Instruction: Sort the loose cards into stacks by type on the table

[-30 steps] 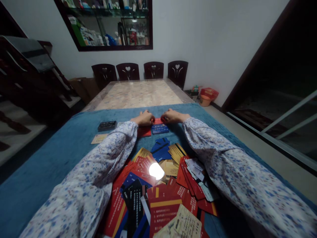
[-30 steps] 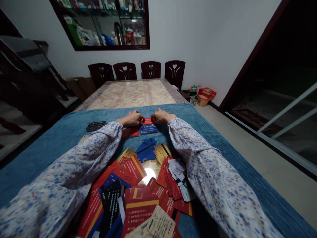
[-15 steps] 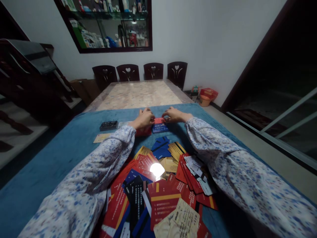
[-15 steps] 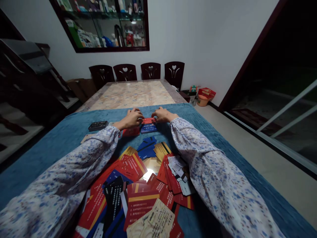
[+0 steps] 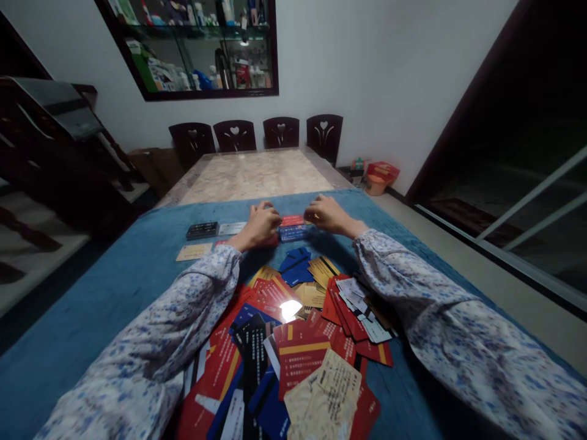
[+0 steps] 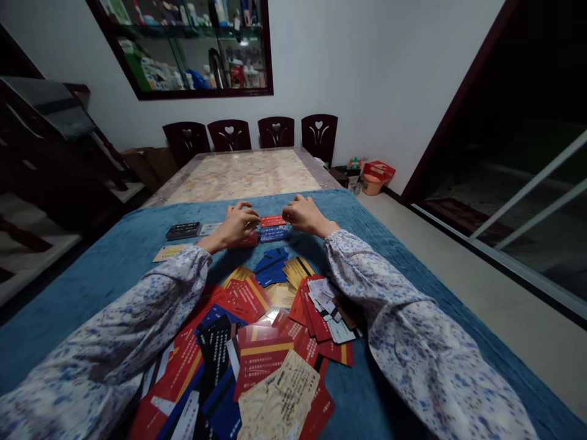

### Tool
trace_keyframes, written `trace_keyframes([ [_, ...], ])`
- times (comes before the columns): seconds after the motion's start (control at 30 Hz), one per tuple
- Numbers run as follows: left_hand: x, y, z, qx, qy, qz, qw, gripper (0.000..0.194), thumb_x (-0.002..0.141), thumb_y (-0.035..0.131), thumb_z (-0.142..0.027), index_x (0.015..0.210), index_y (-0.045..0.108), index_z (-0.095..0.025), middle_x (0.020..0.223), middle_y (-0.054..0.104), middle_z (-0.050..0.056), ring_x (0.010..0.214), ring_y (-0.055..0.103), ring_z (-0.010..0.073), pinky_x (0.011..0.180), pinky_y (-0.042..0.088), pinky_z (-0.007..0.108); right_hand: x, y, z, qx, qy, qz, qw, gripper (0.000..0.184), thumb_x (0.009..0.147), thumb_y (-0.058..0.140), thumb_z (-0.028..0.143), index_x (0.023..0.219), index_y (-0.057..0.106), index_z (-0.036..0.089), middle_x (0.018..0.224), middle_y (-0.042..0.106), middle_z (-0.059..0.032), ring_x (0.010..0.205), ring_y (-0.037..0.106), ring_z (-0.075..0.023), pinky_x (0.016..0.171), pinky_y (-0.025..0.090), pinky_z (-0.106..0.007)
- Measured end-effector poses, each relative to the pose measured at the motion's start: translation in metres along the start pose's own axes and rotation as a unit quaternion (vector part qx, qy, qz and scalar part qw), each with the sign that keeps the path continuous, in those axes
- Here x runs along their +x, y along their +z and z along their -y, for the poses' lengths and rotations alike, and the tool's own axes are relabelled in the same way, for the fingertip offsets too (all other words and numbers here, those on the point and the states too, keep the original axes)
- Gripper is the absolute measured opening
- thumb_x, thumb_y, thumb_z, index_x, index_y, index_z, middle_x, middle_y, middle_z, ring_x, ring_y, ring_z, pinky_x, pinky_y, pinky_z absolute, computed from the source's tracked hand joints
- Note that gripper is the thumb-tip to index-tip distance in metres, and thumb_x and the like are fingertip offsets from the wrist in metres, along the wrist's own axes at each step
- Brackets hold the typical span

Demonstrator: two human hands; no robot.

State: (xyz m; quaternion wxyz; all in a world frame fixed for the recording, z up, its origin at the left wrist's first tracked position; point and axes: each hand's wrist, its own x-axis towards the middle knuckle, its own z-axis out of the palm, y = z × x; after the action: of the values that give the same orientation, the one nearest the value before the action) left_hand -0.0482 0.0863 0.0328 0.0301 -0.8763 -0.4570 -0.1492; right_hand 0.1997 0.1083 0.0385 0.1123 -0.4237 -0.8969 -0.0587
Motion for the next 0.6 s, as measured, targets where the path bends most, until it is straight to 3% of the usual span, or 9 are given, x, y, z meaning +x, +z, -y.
trace_keyframes([
  [0.3, -0.024, 0.0, -0.013, -0.015, 0.015, -0.016, 1.0, 0.02, 0.088, 0.06, -0.017, 0.092, 0.08, -0.021, 0.114, 0.076, 0.01, 0.131, 0.046, 0.0364, 0.101, 0.037, 0.055, -0.03, 0.006, 0.012, 0.014, -0.017, -0.055, 0.998, 0.021, 0.099, 0.056, 0.024, 0.097, 0.076, 0.02, 0.092, 0.074, -0.0111, 0.098, 0.05, -0.0267, 0.073, 0.025, -0.035],
  [0.6, -0.043, 0.006, -0.027, -0.034, 0.027, -0.011, 0.999, 0.024, 0.092, 0.057, -0.017, 0.092, 0.08, -0.023, 0.113, 0.076, 0.008, 0.133, 0.045, 0.0353, 0.105, 0.034, 0.058, -0.051, 0.013, 0.026, 0.056, -0.04, -0.076, 0.995, 0.017, 0.096, 0.06, 0.023, 0.097, 0.077, 0.021, 0.102, 0.075, -0.0112, 0.099, 0.049, -0.0269, 0.078, 0.031, -0.037],
])
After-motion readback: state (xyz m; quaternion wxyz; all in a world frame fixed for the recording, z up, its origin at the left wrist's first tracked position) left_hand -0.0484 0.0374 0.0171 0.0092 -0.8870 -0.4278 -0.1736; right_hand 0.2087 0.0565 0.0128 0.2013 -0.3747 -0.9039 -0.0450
